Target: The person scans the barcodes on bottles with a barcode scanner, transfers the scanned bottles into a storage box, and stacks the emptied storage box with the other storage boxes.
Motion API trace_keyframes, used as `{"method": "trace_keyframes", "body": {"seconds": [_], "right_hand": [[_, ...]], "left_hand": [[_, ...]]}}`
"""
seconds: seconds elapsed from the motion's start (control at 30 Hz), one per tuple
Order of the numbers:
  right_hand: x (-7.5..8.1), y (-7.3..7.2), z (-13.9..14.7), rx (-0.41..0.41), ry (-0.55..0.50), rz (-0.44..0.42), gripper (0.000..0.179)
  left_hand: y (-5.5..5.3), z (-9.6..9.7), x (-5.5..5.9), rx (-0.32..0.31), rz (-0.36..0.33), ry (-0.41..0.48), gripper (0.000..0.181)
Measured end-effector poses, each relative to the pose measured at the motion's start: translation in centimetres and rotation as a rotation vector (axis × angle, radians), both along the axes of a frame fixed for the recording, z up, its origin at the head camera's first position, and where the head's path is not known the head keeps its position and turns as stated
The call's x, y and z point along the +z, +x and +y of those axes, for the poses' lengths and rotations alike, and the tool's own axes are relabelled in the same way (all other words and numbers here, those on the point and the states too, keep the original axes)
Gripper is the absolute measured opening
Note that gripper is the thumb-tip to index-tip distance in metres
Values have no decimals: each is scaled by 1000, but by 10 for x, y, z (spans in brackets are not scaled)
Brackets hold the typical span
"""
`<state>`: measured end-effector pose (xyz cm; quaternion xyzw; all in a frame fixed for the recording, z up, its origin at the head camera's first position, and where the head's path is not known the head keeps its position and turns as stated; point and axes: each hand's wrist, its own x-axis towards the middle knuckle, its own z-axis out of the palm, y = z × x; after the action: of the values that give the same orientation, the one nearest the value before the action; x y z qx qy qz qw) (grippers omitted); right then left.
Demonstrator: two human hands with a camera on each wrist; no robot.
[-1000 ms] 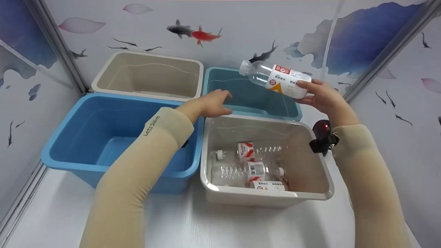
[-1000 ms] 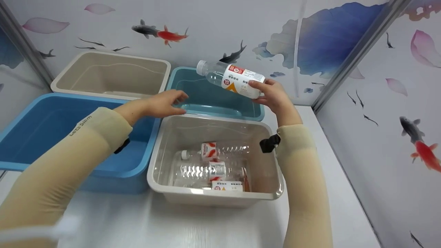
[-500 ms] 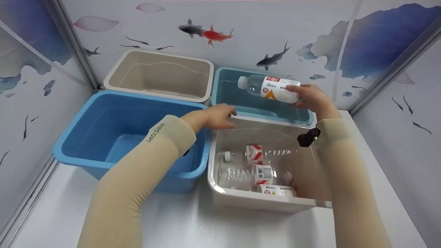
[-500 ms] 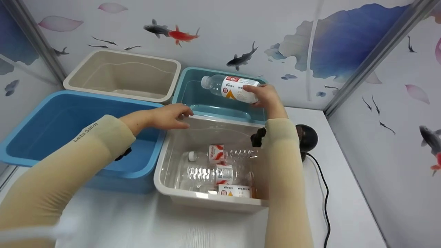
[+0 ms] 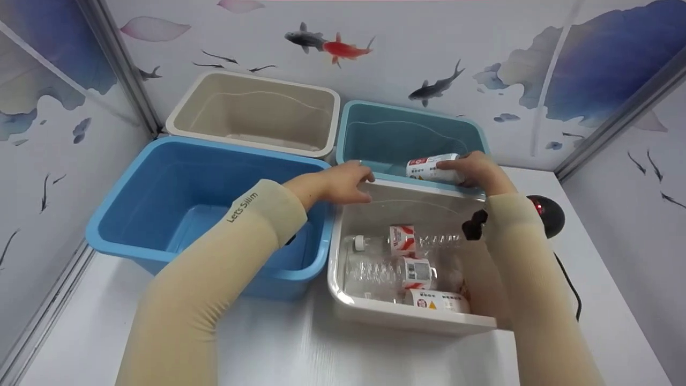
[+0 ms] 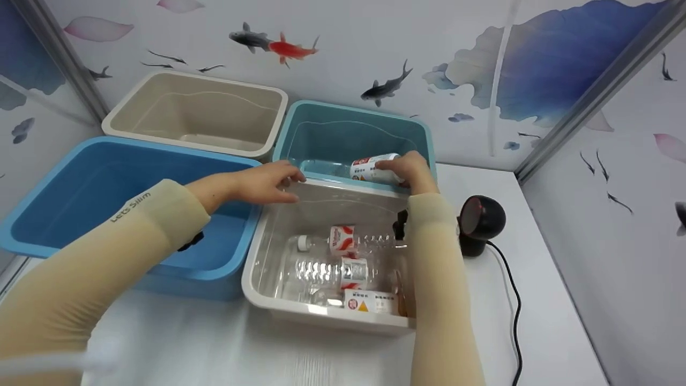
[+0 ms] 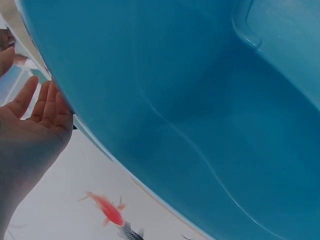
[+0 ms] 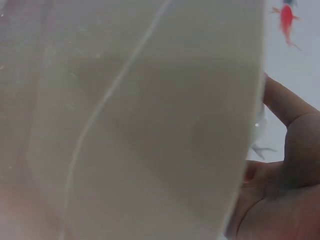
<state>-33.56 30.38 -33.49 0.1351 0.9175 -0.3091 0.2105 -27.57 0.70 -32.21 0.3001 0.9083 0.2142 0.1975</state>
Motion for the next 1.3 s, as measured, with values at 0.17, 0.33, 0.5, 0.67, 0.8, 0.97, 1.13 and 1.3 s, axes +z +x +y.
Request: {"method": "trace_keyframes", "body": {"seconds": [0.17, 0.33, 0.5, 0.67, 0.8, 0.97, 1.13, 1.3], "right_hand": [[-14, -2, 0, 28, 95, -62, 83], [-16, -4, -3, 65, 114, -75, 79], [-14, -3, -5, 118, 142, -106, 81], [-14, -1, -8, 148, 167, -81, 79], [-12, 2, -8, 156, 168, -33, 80], [0, 11, -5, 151, 154, 26, 80], [16, 29, -8, 232, 142, 102, 72], [31, 53, -18, 292, 152, 198, 63]], "left_hand": [[0, 0, 0, -6, -16, -15, 49], [-2, -1, 0, 2, -27, -21, 49], [0, -1, -2, -1, 2, -31, 49], [5, -2, -7, -17, 91, -70, 50], [9, -4, -9, -25, 153, -103, 52], [16, -6, -8, -50, 177, -155, 55], [22, -11, -7, -59, 191, -187, 57], [24, -14, -10, -55, 192, -181, 58]]}}
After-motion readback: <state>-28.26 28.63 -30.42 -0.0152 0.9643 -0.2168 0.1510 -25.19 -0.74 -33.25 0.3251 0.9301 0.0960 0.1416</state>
